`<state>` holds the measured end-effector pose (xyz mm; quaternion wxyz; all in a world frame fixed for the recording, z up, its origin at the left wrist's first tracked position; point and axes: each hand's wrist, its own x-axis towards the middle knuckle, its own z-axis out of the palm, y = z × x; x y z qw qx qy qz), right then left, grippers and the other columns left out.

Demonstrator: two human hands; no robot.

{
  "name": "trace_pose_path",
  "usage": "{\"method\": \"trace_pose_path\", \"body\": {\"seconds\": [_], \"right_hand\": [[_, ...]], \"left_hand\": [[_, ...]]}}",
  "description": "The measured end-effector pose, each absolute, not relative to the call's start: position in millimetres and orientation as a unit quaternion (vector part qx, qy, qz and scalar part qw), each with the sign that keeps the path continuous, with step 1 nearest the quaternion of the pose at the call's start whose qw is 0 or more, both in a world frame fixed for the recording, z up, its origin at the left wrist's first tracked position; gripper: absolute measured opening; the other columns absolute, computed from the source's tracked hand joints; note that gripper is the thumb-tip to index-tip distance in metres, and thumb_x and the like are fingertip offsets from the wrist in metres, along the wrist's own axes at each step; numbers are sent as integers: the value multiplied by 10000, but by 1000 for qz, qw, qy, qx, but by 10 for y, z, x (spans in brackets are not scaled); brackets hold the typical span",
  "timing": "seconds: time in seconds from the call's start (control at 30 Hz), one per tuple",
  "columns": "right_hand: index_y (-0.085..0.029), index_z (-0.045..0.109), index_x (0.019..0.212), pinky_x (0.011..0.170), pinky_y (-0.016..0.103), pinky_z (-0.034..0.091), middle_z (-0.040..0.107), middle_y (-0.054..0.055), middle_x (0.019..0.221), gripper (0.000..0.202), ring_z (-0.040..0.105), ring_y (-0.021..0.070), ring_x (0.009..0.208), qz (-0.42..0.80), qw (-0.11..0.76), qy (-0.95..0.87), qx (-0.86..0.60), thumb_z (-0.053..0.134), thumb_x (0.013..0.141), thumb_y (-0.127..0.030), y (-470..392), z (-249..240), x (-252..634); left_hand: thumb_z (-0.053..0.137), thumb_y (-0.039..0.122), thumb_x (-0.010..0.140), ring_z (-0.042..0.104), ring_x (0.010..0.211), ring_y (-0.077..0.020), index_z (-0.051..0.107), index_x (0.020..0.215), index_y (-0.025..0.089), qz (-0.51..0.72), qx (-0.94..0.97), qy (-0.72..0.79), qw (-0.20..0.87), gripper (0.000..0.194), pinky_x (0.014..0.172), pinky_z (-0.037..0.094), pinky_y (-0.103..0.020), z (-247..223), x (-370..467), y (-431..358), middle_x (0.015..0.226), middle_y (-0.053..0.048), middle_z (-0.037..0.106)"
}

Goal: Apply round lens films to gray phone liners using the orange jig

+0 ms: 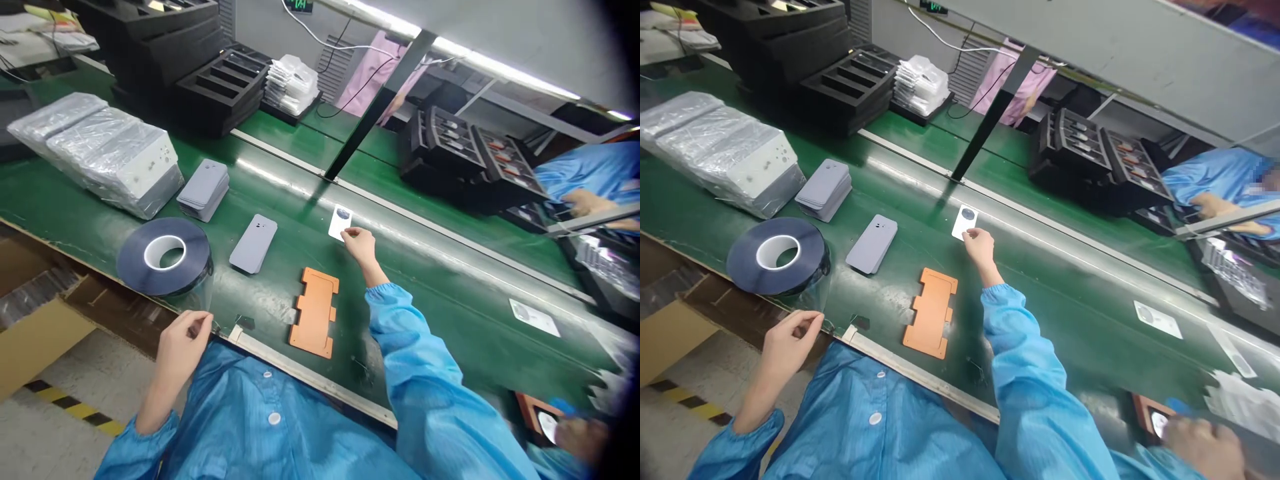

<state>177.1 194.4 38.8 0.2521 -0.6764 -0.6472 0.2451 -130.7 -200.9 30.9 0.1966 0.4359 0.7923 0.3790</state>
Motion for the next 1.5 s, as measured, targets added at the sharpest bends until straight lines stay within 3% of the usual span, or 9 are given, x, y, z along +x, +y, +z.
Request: {"method": "trace_pose_path", "body": {"seconds": [0.13,0.27,0.47,0.73,0.87,0.97,1.17,1.4,1.5], "right_hand": [[-146,813,1009,812,354,570,806,105,955,306,713,200,688,319,224,-721,-573,671,901,-395,1271,518,1319],[-196,821,938,736,331,550,807,67,883,321,720,221,742,429,153,-786,-418,641,941,-462,425,643,764],[-195,826,970,702,286,476,796,37,880,297,667,163,702,480,81,-824,-291,638,979,-424,-186,596,107],[-132,789,1091,668,267,473,769,44,851,522,647,155,703,524,49,-779,-342,726,875,-603,-265,555,-201],[-158,783,841,660,257,452,722,4,710,173,596,128,629,484,53,-815,-314,684,882,-293,-253,533,-131],[-164,768,850,683,240,473,731,-6,715,172,636,125,635,495,47,-813,-302,601,839,-123,-208,466,-12],[-145,724,1061,660,238,534,775,37,900,233,690,117,583,581,57,-746,-319,544,913,-150,-154,357,223],[-163,679,1271,623,228,541,742,19,905,378,672,105,592,637,57,-725,-256,557,912,-162,-293,359,248],[-159,665,1302,643,235,549,734,22,918,414,677,102,605,642,64,-724,-243,529,912,-141,-324,351,238]], "left_hand": [[584,362,986,602,651,-144,728,859,213,395,475,756,215,243,703,477,-274,343,-1078,-1861,780,-4,679],[597,374,989,527,586,-128,700,870,204,424,435,779,153,232,647,441,-268,344,-1070,-1823,711,19,607],[689,475,928,590,717,-186,651,1202,194,318,341,884,33,394,695,441,-306,324,-1423,-1971,850,-5,640],[588,311,999,619,762,-171,673,859,213,309,491,809,97,190,736,461,-298,333,-1131,-1990,872,-24,644],[659,306,959,636,790,-178,665,804,220,301,538,771,159,178,725,473,-296,401,-952,-1905,854,-20,645],[696,354,930,650,789,-183,703,971,231,348,502,769,190,130,726,506,-304,421,-1054,-1826,906,-26,679],[659,404,961,723,988,-255,700,1063,218,411,395,813,121,216,875,550,-392,318,-1392,-1751,1048,-77,770],[720,318,928,690,1212,-281,717,1172,216,438,506,740,67,265,1054,560,-454,279,-1281,-1662,1297,-118,733],[669,255,943,723,1164,-263,751,1103,209,450,522,723,57,185,1066,565,-441,265,-1237,-1582,1256,-114,758]]}}
